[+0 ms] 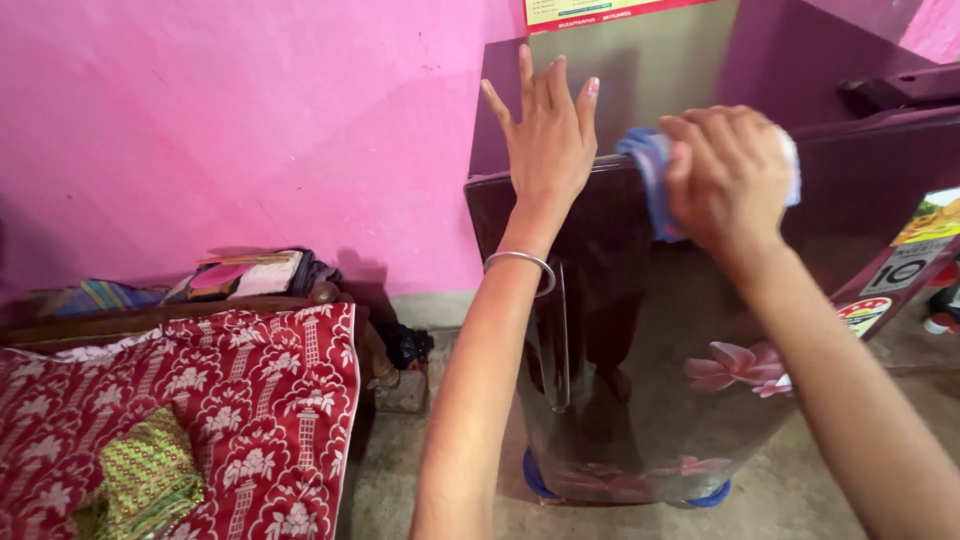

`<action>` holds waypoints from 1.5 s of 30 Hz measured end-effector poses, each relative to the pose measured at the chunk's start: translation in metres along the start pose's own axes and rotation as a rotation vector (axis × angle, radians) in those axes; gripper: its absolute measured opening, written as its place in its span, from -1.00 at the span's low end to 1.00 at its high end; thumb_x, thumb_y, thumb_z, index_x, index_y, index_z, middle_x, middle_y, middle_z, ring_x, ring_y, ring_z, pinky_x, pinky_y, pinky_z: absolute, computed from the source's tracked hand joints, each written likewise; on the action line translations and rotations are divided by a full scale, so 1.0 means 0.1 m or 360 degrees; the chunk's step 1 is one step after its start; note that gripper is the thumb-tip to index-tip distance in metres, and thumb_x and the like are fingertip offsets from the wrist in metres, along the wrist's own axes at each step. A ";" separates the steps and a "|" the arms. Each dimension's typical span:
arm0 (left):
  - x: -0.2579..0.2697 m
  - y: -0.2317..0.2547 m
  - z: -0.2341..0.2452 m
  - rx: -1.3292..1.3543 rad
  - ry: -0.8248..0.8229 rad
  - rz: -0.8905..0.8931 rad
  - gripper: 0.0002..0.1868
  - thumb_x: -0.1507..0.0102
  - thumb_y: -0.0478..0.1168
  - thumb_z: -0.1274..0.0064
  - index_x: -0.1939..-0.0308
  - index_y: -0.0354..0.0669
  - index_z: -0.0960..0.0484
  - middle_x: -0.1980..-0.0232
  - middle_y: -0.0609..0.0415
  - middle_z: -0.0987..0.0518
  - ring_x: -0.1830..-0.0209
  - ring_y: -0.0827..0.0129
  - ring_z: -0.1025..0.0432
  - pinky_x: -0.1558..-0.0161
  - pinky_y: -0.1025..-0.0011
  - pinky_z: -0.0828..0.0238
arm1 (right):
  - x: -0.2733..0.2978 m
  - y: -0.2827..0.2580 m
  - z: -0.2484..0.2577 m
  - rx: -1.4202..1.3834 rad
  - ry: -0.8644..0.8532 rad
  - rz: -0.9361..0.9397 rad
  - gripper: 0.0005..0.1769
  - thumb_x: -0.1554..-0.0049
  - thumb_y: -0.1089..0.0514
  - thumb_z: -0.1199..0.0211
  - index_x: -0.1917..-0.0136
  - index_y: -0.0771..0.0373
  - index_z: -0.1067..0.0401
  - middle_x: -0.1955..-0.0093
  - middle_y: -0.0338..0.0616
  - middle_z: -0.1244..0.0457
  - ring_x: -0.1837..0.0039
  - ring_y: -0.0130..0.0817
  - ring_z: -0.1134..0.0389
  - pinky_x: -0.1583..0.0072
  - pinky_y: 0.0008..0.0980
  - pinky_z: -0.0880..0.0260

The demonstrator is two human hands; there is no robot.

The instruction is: The person wipes the exterior of a maroon refrigerator using a blue cloth. They clean the top edge, front door, and side panel in a continuous motion.

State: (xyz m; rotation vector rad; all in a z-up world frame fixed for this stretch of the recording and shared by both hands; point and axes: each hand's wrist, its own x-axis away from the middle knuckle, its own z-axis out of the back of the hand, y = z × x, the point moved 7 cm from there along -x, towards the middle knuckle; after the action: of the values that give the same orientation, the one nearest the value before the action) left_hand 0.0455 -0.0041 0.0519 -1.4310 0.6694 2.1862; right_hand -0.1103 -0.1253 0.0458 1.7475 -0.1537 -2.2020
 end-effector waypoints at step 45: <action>0.44 -2.41 1.09 0.0180 -0.0132 0.0125 -0.41 -0.51 0.01 0.27 -0.43 -0.44 -0.28 -0.51 -0.41 -0.25 -0.67 -0.10 0.12 -0.49 -0.34 0.65 | -0.43 -1.93 -1.55 0.0810 -0.0330 0.0198 -0.86 -0.21 0.07 -0.25 0.13 0.15 -0.47 0.09 -0.14 -0.22 -0.13 -0.19 -0.26 -0.36 -0.16 -0.25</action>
State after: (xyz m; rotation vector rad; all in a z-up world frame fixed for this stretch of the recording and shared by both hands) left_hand 0.0959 0.2563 0.0118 -1.2703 0.8183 2.2154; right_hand 0.0119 0.0883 -0.0070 1.6717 -0.9163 -2.3851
